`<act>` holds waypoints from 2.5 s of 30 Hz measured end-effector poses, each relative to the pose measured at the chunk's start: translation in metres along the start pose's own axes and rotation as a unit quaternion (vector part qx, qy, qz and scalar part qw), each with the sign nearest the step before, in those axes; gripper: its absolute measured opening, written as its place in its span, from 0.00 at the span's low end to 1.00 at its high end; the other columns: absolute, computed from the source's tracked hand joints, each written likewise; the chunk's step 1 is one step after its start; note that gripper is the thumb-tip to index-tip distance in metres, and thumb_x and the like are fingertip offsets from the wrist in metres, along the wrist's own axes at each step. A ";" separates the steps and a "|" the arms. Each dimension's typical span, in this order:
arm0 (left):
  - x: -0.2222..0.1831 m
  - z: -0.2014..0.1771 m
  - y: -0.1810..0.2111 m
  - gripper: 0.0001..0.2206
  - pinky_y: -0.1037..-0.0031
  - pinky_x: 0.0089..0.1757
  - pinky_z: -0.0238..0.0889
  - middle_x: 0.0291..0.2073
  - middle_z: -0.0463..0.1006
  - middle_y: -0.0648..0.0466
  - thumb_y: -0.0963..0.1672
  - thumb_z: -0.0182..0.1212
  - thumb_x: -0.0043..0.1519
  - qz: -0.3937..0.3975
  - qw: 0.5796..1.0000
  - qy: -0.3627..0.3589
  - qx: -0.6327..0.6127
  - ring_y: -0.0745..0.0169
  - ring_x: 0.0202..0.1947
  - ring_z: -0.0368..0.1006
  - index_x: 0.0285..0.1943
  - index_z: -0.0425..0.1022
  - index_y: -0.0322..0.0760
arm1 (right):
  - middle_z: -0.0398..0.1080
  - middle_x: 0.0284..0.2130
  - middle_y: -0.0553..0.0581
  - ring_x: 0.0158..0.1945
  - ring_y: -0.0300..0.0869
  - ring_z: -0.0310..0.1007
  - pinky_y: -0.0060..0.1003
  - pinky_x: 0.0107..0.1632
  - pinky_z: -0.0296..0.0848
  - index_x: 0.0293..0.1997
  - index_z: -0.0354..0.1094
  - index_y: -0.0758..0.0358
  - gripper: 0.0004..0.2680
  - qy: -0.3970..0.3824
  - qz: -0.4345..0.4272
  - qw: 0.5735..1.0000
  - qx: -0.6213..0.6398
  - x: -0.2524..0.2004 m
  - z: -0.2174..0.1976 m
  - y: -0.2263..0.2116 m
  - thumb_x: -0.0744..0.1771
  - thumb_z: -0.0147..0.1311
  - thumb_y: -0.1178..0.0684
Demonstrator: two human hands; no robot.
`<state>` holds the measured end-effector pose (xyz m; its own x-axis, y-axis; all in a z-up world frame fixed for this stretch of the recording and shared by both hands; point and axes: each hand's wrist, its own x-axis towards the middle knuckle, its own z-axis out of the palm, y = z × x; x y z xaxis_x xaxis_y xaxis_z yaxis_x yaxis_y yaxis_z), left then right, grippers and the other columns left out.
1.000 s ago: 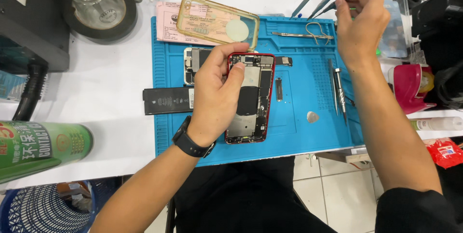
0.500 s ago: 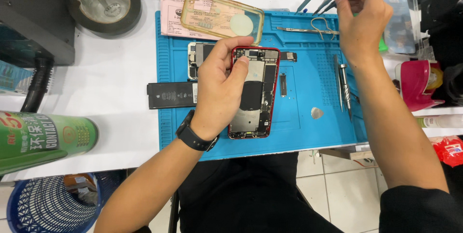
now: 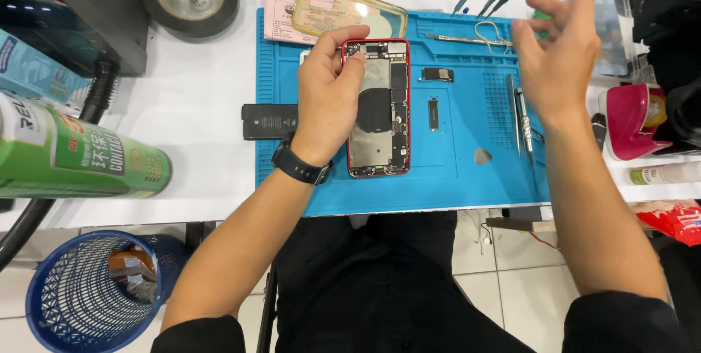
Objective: The person disassembles a red smartphone on a blue work mat, using a screwdriver to remove screws and a metal spudger to pry and disconnect internal components. They remove the battery and other parts, placing them on the mat, then reassemble the device by reconnecting components and securing screws.
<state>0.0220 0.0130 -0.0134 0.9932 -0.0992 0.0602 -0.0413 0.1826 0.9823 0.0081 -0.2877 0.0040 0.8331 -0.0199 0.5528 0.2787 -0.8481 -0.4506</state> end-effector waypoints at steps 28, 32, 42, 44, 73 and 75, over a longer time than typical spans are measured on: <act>-0.123 -0.051 0.024 0.47 0.65 0.55 0.59 0.62 0.66 0.48 0.45 0.74 0.54 -0.053 0.888 -0.213 0.403 0.54 0.55 0.63 0.81 0.45 0.40 | 0.68 0.20 0.56 0.10 0.39 0.62 0.27 0.14 0.56 0.52 0.73 0.67 0.08 -0.225 0.323 0.876 0.277 -0.121 -0.016 -0.092 0.69 0.53 0.59; -0.120 -0.053 0.021 0.44 0.57 0.60 0.60 0.72 0.63 0.40 0.45 0.75 0.53 0.022 0.860 -0.216 0.462 0.41 0.69 0.62 0.77 0.51 0.31 | 0.73 0.32 0.55 0.13 0.37 0.61 0.29 0.17 0.56 0.60 0.73 0.64 0.13 -0.236 0.336 0.879 0.243 -0.119 -0.016 -0.095 0.69 0.53 0.56; -0.110 -0.065 0.024 0.41 0.58 0.42 0.66 0.41 0.75 0.50 0.48 0.79 0.50 -0.017 0.829 -0.193 0.524 0.48 0.45 0.72 0.73 0.60 0.40 | 0.78 0.39 0.63 0.15 0.38 0.59 0.26 0.16 0.54 0.55 0.72 0.69 0.10 -0.177 0.328 0.883 0.286 -0.124 -0.024 -0.093 0.69 0.52 0.58; -0.108 -0.067 0.024 0.41 0.61 0.44 0.66 0.42 0.75 0.51 0.49 0.79 0.49 0.005 0.832 -0.203 0.516 0.53 0.45 0.72 0.72 0.62 0.36 | 0.76 0.38 0.68 0.16 0.40 0.59 0.28 0.19 0.55 0.52 0.70 0.73 0.07 -0.094 0.292 0.908 0.286 -0.128 -0.024 -0.085 0.71 0.50 0.60; -0.117 -0.017 0.003 0.30 0.48 0.59 0.48 0.66 0.67 0.47 0.48 0.74 0.57 0.211 0.793 -0.209 0.531 0.42 0.68 0.58 0.66 0.66 0.38 | 0.77 0.44 0.67 0.50 0.56 0.76 0.47 0.61 0.66 0.43 0.74 0.73 0.04 -0.008 -0.027 0.999 0.028 -0.134 -0.017 -0.054 0.71 0.65 0.71; -0.114 -0.014 0.002 0.29 0.49 0.59 0.48 0.64 0.68 0.48 0.48 0.74 0.57 0.221 0.792 -0.208 0.529 0.44 0.66 0.61 0.66 0.66 0.36 | 0.78 0.44 0.65 0.50 0.54 0.75 0.46 0.60 0.66 0.43 0.76 0.72 0.03 -0.030 -0.040 0.999 0.017 -0.120 -0.019 -0.056 0.70 0.65 0.69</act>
<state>-0.0896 0.0387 -0.0207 0.7441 -0.6085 0.2757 -0.6611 -0.6117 0.4344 -0.1163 -0.2482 -0.0237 0.8343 0.0806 0.5454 0.3614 -0.8271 -0.4306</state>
